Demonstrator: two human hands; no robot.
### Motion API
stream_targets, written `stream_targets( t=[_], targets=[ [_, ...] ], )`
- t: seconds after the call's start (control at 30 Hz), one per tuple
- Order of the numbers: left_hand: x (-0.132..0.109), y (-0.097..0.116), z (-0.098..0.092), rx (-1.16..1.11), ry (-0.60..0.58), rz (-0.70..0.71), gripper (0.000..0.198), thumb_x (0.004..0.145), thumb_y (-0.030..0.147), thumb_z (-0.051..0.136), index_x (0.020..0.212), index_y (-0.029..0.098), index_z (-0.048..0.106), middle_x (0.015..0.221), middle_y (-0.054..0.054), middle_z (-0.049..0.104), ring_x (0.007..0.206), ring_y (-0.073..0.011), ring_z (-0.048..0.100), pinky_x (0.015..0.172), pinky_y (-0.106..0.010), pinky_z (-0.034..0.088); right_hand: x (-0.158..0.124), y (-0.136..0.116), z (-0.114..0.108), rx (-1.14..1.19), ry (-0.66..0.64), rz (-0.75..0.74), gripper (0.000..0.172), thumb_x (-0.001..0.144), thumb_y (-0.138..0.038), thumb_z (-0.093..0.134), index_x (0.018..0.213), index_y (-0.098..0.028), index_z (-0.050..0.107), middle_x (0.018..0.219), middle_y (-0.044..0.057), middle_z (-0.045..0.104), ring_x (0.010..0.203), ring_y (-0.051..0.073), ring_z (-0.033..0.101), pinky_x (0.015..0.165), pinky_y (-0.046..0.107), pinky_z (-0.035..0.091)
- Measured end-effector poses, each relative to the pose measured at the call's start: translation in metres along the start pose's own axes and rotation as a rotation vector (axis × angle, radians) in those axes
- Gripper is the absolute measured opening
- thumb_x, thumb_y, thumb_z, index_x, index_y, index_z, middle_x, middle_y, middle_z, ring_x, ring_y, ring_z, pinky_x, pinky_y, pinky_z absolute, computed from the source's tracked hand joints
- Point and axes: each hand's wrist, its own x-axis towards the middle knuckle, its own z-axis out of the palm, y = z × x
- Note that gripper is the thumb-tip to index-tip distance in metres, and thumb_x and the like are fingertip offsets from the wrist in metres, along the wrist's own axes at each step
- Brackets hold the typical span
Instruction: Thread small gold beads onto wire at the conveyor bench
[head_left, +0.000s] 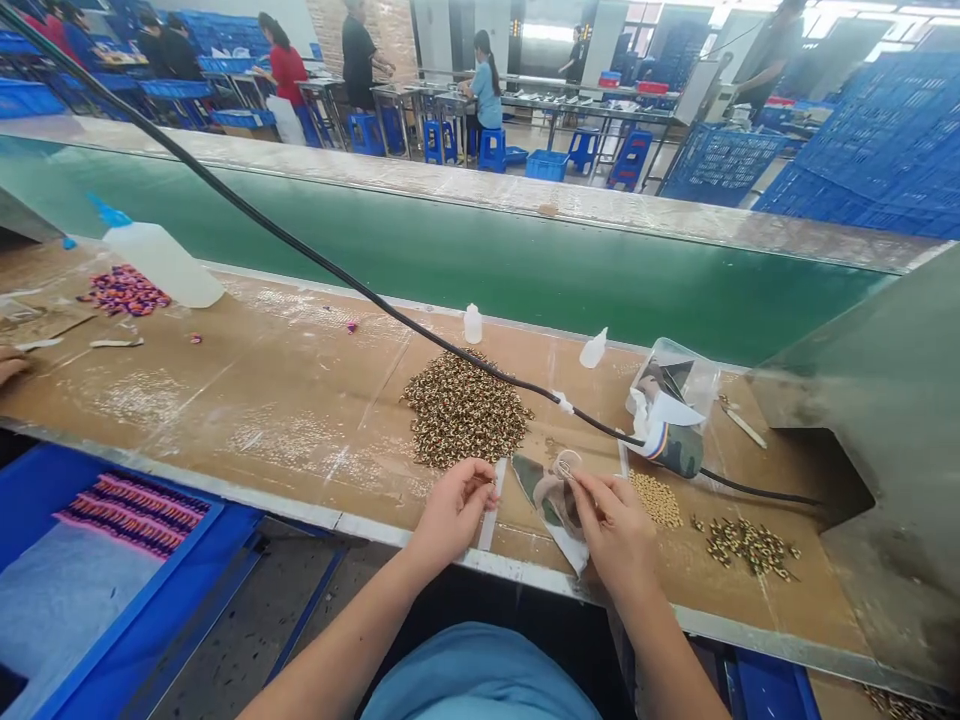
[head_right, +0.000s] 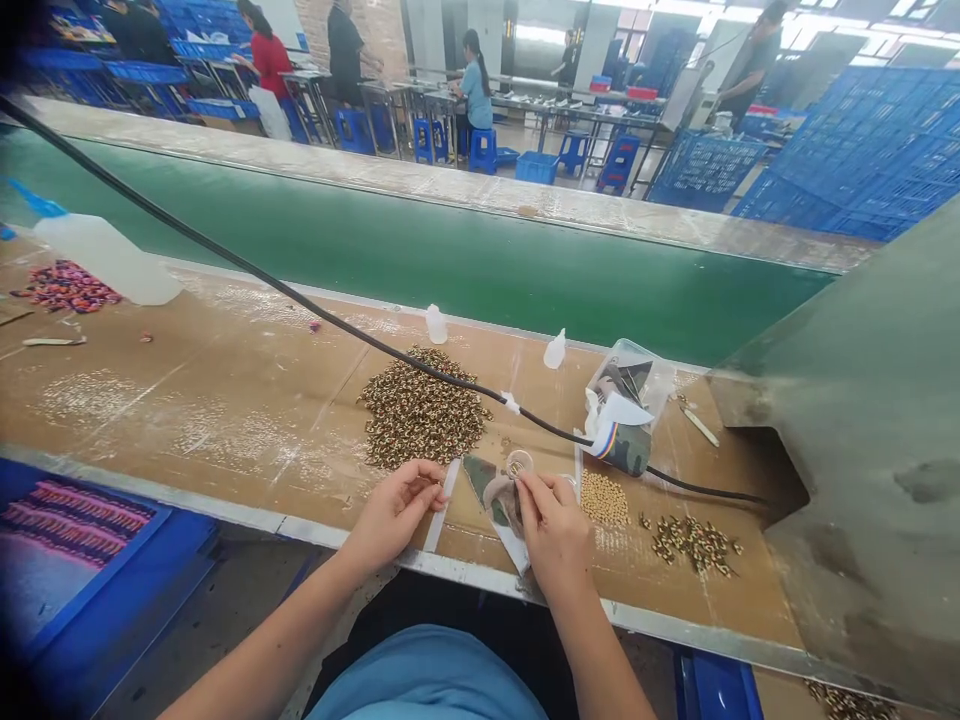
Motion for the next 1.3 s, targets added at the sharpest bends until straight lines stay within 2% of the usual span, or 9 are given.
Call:
stream_targets(
  t=[0.07, 0.17, 0.33, 0.53, 0.87, 1.03, 1.2, 1.3],
  targets=[
    [0.000, 0.003, 0.005, -0.200, -0.022, -0.101, 0.013, 0.076, 0.030, 0.056, 0.082, 0.019, 0.052, 0.074, 0.000, 0.058, 0.072, -0.0148, 0.060, 0.073, -0.031, 0.048, 0.002, 0.001, 0.003, 0.017, -0.011, -0.008, 0.029, 0.092, -0.037, 0.044, 0.091, -0.023, 0.070, 0.079, 0.003, 0.066, 0.067, 0.011, 0.062, 0.057, 0.021, 0.047],
    [0.001, 0.007, 0.014, -0.332, -0.004, -0.130, 0.020, 0.071, 0.034, 0.063, 0.078, 0.019, 0.052, 0.071, 0.001, 0.056, 0.070, -0.0130, 0.057, 0.073, -0.028, 0.046, 0.003, 0.003, 0.005, 0.016, -0.012, -0.005, 0.028, 0.092, -0.037, 0.045, 0.090, -0.022, 0.069, 0.080, 0.003, 0.066, 0.068, 0.011, 0.062, 0.058, 0.021, 0.047],
    [0.004, 0.009, 0.030, -0.381, -0.027, -0.087, 0.022, 0.073, 0.035, 0.064, 0.075, 0.018, 0.050, 0.074, 0.000, 0.056, 0.066, -0.0107, 0.053, 0.066, -0.025, 0.044, 0.002, 0.004, 0.004, 0.016, -0.003, -0.048, 0.026, 0.092, -0.034, 0.045, 0.087, -0.020, 0.066, 0.079, 0.003, 0.066, 0.066, 0.011, 0.061, 0.057, 0.021, 0.046],
    [0.005, 0.002, 0.042, -0.495, -0.033, -0.164, 0.025, 0.075, 0.037, 0.064, 0.086, 0.016, 0.054, 0.076, -0.002, 0.062, 0.063, -0.0099, 0.054, 0.062, -0.024, 0.043, -0.002, 0.003, 0.006, 0.037, 0.068, -0.062, 0.022, 0.092, -0.031, 0.047, 0.086, -0.020, 0.064, 0.076, 0.003, 0.065, 0.060, 0.010, 0.057, 0.057, 0.022, 0.045],
    [0.001, -0.001, 0.050, -0.630, -0.015, -0.193, 0.028, 0.070, 0.036, 0.071, 0.076, 0.016, 0.053, 0.081, -0.004, 0.069, 0.070, -0.0111, 0.062, 0.074, -0.027, 0.048, -0.007, 0.003, 0.010, 0.059, 0.145, -0.067, 0.015, 0.091, -0.026, 0.050, 0.087, -0.019, 0.062, 0.078, 0.003, 0.064, 0.059, 0.009, 0.056, 0.057, 0.022, 0.046],
    [0.000, 0.003, 0.051, -0.760, 0.009, -0.200, 0.026, 0.066, 0.027, 0.075, 0.080, 0.017, 0.055, 0.090, -0.005, 0.071, 0.086, -0.0139, 0.066, 0.088, -0.030, 0.046, -0.007, 0.000, 0.005, 0.099, 0.178, -0.061, 0.013, 0.090, -0.025, 0.050, 0.086, -0.018, 0.061, 0.075, 0.002, 0.062, 0.056, 0.010, 0.053, 0.057, 0.023, 0.045],
    [-0.001, 0.000, 0.052, -0.734, 0.035, -0.194, 0.029, 0.063, 0.026, 0.078, 0.083, 0.015, 0.061, 0.098, -0.007, 0.069, 0.095, -0.0175, 0.064, 0.089, -0.032, 0.048, -0.006, 0.000, 0.003, 0.104, 0.175, -0.010, 0.017, 0.091, -0.028, 0.048, 0.083, -0.018, 0.060, 0.072, 0.002, 0.061, 0.050, 0.009, 0.048, 0.056, 0.024, 0.042],
    [-0.001, -0.003, 0.054, -0.702, 0.046, -0.205, 0.031, 0.061, 0.031, 0.079, 0.080, 0.013, 0.062, 0.089, -0.007, 0.069, 0.091, -0.0180, 0.065, 0.087, -0.033, 0.049, -0.007, 0.002, 0.006, 0.112, 0.185, 0.025, 0.018, 0.091, -0.029, 0.047, 0.083, -0.018, 0.059, 0.071, 0.001, 0.060, 0.051, 0.009, 0.048, 0.055, 0.024, 0.041]
  ],
)
